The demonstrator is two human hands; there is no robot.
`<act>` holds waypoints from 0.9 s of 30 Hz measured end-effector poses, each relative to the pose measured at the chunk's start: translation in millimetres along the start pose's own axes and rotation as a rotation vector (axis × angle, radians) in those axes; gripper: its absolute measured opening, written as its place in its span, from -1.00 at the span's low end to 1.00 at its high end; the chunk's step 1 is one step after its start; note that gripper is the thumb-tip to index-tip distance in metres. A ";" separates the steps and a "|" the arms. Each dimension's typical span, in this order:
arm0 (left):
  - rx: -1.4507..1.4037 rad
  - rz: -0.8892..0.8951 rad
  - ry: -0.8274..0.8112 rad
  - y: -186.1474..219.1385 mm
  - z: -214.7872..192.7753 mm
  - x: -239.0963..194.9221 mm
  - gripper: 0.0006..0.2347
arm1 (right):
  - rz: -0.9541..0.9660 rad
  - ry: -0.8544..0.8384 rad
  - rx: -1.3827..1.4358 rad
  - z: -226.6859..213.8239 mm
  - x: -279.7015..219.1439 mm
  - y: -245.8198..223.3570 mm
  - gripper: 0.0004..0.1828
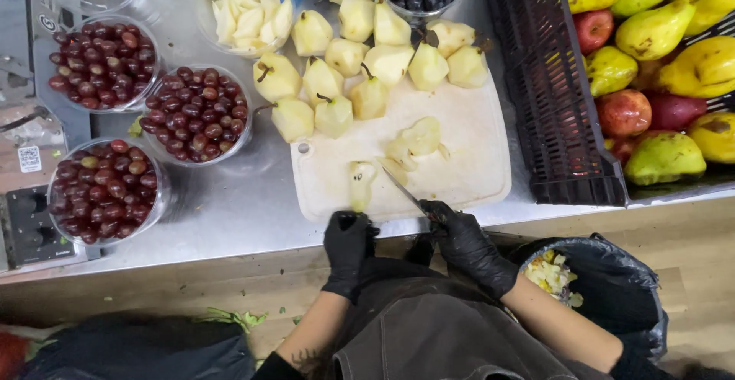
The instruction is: Peeling, coring, and slicing pears on a cutting board in a produce preparation area.
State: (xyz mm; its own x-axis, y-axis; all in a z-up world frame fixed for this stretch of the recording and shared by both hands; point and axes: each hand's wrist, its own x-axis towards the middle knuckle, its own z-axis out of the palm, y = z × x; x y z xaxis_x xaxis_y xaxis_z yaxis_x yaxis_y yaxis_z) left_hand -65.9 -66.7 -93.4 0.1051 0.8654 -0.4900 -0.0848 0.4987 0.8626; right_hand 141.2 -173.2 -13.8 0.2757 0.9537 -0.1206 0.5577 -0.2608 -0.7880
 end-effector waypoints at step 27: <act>0.290 0.065 -0.139 -43.0 68.6 -4.7 -0.93 | -0.063 -0.241 -0.553 18.2 32.1 -25.1 -0.30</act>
State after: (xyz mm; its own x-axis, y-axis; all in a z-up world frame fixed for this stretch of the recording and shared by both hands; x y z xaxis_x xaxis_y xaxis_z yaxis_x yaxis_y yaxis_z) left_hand 5.2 -95.5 -119.6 0.2448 0.8700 -0.4281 0.1875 0.3907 0.9012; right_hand 121.9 -133.4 -8.9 0.0800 0.9601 -0.2681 0.9092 -0.1806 -0.3751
